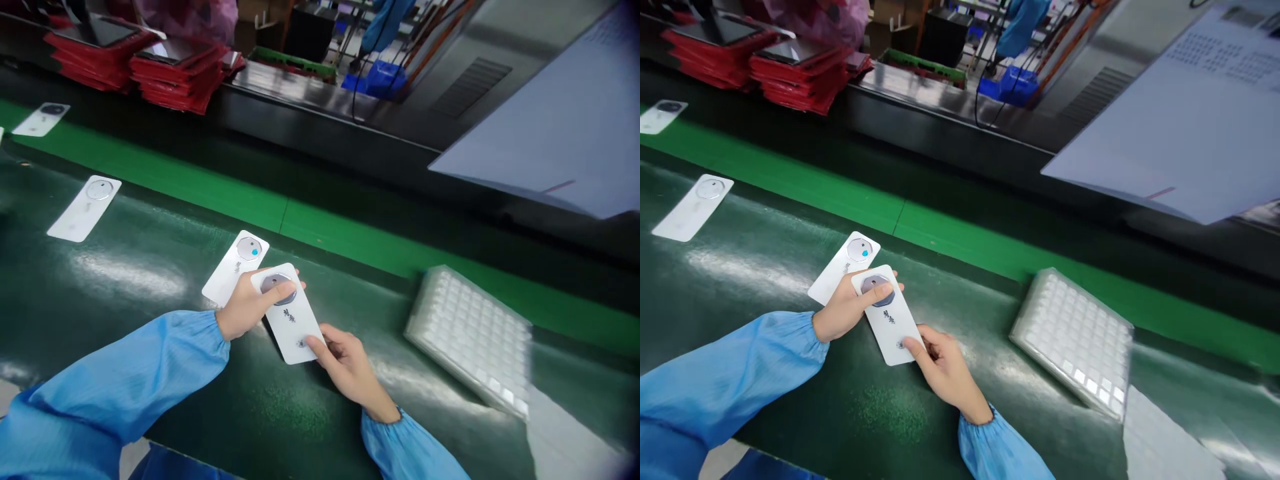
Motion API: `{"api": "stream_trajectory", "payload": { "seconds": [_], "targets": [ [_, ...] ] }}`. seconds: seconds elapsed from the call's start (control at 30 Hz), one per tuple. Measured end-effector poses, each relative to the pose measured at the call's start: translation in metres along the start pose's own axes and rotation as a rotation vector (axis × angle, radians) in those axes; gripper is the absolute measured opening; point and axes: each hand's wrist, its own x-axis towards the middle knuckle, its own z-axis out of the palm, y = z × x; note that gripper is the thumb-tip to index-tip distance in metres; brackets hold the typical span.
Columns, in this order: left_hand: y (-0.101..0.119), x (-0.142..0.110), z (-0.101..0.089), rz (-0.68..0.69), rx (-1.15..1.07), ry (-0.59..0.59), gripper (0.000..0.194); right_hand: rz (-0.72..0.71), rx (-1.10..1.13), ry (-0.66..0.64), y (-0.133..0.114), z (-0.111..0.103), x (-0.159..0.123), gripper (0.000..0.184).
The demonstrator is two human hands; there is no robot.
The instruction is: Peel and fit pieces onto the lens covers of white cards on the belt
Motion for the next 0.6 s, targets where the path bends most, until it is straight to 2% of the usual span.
{"api": "stream_trajectory", "payload": {
  "seconds": [0.13, 0.23, 0.3, 0.37, 0.47, 0.6],
  "targets": [
    [0.009, 0.01, -0.01, 0.111, -0.109, 0.139, 0.046, -0.077, 0.021, 0.119, -0.003, 0.007, 0.033, 0.043],
    [0.016, 0.017, -0.019, 0.169, -0.172, 0.216, 0.046, -0.103, 0.061, 0.13, -0.006, 0.014, 0.054, 0.043],
    [0.019, 0.023, -0.026, 0.17, -0.185, 0.247, 0.052, -0.076, 0.097, 0.096, -0.007, 0.015, 0.061, 0.042],
    [0.023, 0.027, -0.036, 0.186, -0.106, 0.259, 0.065, -0.022, 0.191, 0.113, -0.005, 0.013, 0.067, 0.041],
    [0.03, 0.031, -0.053, 0.271, 0.248, 0.268, 0.085, -0.001, 0.348, 0.256, 0.0, 0.001, 0.081, 0.046],
    [0.042, 0.028, -0.068, 0.361, 1.076, 0.336, 0.092, -0.073, 0.457, 0.43, 0.002, -0.026, 0.117, 0.051]
  ]
}}
